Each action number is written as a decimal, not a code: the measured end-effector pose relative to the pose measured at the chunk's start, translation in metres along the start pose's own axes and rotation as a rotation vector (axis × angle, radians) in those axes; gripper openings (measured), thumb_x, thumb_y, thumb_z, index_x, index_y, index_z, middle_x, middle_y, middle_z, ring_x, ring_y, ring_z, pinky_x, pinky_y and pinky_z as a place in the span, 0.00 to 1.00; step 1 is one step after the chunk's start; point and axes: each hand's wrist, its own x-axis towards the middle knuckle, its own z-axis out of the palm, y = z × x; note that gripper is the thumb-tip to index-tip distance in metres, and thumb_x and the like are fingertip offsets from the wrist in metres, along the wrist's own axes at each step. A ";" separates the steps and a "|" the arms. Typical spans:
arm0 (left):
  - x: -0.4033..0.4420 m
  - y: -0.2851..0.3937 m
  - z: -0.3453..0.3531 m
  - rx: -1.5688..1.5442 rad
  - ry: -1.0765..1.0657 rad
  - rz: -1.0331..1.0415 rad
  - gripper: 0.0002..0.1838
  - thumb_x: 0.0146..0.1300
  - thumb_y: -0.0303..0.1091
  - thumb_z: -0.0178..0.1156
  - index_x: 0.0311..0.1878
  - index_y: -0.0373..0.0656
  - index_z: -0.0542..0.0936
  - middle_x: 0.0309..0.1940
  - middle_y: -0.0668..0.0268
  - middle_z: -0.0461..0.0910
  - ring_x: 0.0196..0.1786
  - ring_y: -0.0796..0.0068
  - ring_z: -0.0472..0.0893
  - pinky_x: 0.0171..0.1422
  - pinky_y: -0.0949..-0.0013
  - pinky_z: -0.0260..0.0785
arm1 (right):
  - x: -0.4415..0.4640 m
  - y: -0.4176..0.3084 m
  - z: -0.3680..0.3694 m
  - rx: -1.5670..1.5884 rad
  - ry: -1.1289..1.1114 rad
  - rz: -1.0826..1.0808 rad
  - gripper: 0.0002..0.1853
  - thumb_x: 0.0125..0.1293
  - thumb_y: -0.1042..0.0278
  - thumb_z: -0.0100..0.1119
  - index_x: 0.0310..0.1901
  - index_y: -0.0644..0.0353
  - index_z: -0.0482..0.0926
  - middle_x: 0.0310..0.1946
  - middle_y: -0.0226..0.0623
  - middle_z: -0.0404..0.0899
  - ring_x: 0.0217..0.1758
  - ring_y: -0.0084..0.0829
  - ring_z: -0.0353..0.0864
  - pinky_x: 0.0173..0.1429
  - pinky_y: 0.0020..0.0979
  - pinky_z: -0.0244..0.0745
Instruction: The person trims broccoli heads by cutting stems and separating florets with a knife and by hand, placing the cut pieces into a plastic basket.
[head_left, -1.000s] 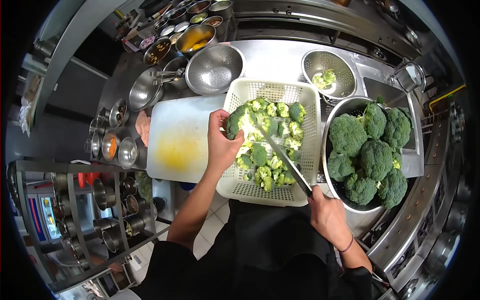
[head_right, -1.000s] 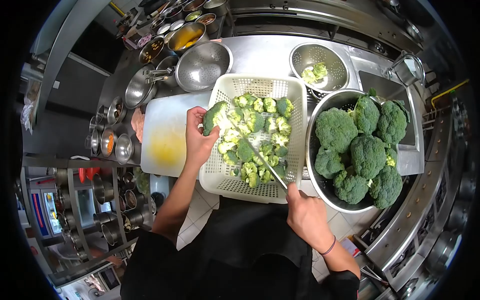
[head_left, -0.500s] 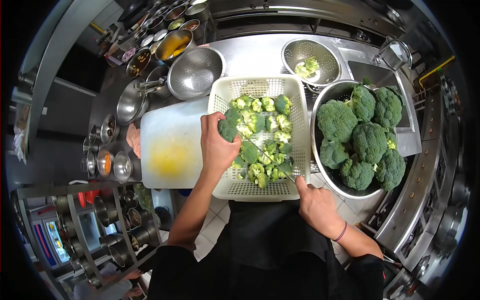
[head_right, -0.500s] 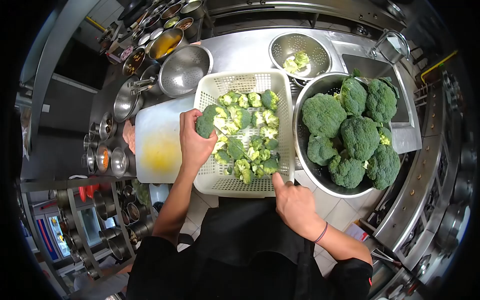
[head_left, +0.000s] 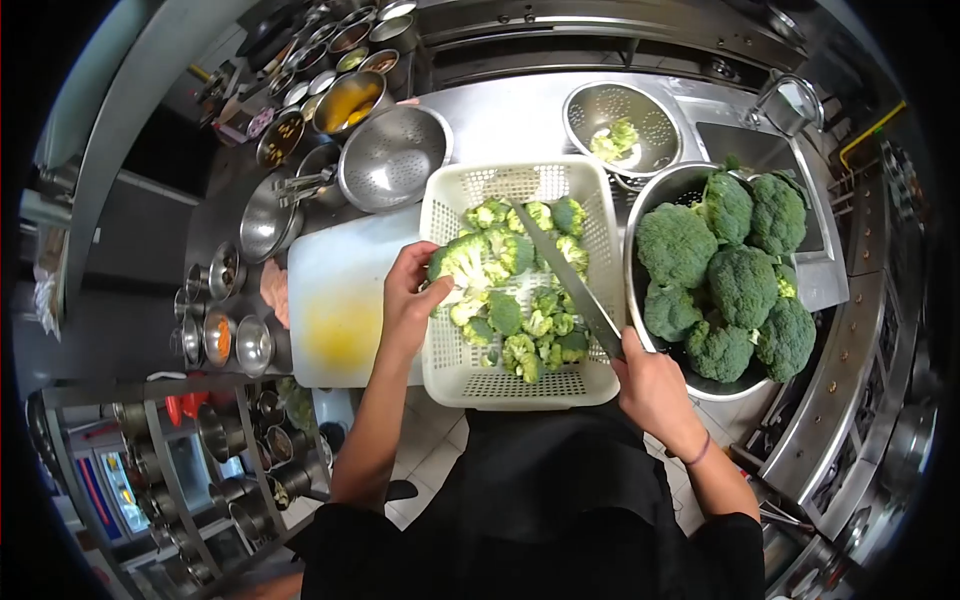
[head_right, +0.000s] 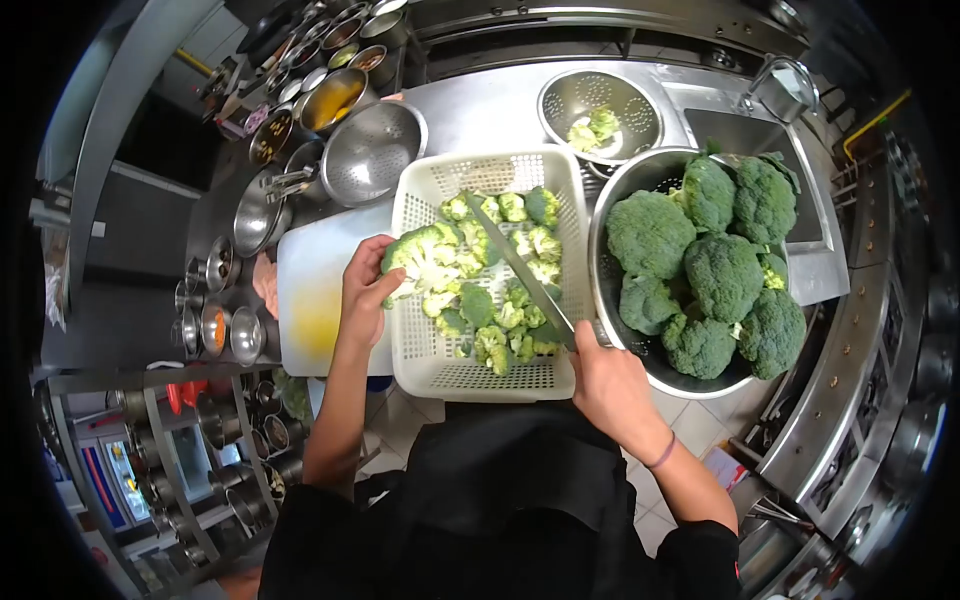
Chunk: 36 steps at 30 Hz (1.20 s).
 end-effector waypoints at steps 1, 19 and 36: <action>-0.001 -0.001 0.000 -0.063 -0.019 -0.021 0.21 0.58 0.22 0.64 0.54 0.35 0.72 0.48 0.62 0.77 0.47 0.76 0.76 0.55 0.72 0.69 | -0.003 -0.006 -0.002 0.007 -0.014 -0.001 0.17 0.62 0.76 0.57 0.50 0.68 0.65 0.19 0.54 0.75 0.26 0.58 0.78 0.31 0.53 0.70; -0.018 0.002 0.014 0.162 -0.016 0.126 0.24 0.57 0.17 0.64 0.57 0.36 0.71 0.49 0.62 0.75 0.51 0.75 0.76 0.48 0.75 0.73 | 0.013 -0.035 -0.013 0.127 -0.132 -0.110 0.12 0.64 0.76 0.56 0.44 0.65 0.64 0.20 0.58 0.76 0.29 0.63 0.78 0.35 0.56 0.70; -0.001 -0.025 0.008 -0.819 -0.112 -0.373 0.27 0.65 0.27 0.53 0.67 0.38 0.63 0.58 0.58 0.76 0.64 0.57 0.75 0.70 0.50 0.68 | -0.003 -0.005 0.014 0.312 0.111 -0.037 0.14 0.64 0.76 0.57 0.50 0.64 0.68 0.22 0.52 0.79 0.27 0.56 0.80 0.30 0.50 0.72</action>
